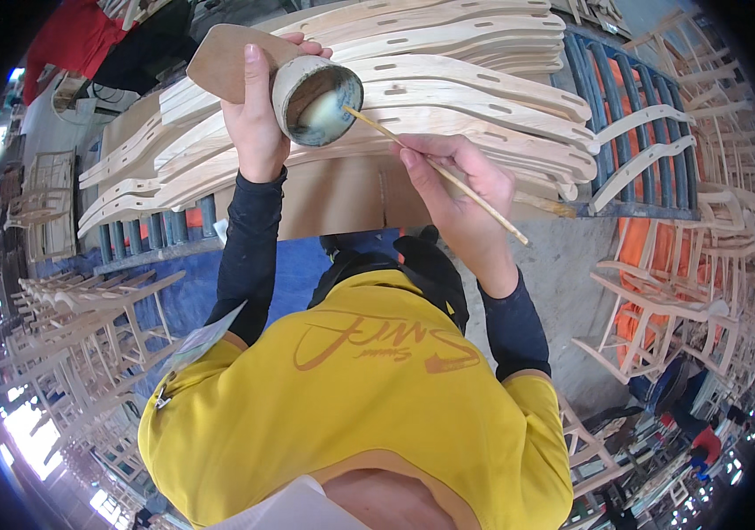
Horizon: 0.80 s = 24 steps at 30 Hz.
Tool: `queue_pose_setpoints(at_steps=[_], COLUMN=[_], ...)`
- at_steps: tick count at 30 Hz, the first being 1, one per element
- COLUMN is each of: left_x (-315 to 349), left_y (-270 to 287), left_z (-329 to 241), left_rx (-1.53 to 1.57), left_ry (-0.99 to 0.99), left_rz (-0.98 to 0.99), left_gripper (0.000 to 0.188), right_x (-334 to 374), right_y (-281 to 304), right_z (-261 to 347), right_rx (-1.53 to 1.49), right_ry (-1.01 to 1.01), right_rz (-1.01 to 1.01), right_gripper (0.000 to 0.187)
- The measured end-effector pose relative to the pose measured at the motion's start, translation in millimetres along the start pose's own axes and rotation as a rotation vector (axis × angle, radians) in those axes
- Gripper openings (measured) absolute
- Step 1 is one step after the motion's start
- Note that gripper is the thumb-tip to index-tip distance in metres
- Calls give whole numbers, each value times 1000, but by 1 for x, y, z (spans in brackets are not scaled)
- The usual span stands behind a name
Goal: The person applies a liquid finish to curved wooden chair parts using a brush and a small container. They dip the brush into the container and coat the surfaces of the stacked wood pieces, then sit on the floor to wipe the brush clean before resuming application.
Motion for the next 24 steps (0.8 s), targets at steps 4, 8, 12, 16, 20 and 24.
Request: queue_pose_setpoints(at_steps=[4,8,12,16,20,24], left_x=[7,10,11,9,8,4], left_y=[-39,-64,-82,-90,-87,-75], left_z=[7,5,-7,-18,-17,-5], left_rx=[-18,-52,53,-29,30,30], left_ry=[15,-41,-46,-43,-44,-97], left_rz=[-43,-63,-200,-150,-157,-38], left_gripper=[55,55,38,43,41,54], right_x=[-11,-14,-12,-4,-2,1], right_y=[37,55,67,71,66,57], right_z=[-4,9,1,-8,-13,-12], right_rx=[184,332,231,145,49,82], right_ry=[97,239,176,87,-4,26], right_rz=[79,157,140,87,49,45], right_gripper=[12,12,14,17,19,20])
Point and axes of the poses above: each hand's wrist, its own x-axis away from the middle knuckle, its own y-axis out of the back of the hand, z = x × y, the point moved 10 cm from there along -x, towards the middle knuckle, and after that the axes turned 2 degrees about -z, right-handed, at the moved point
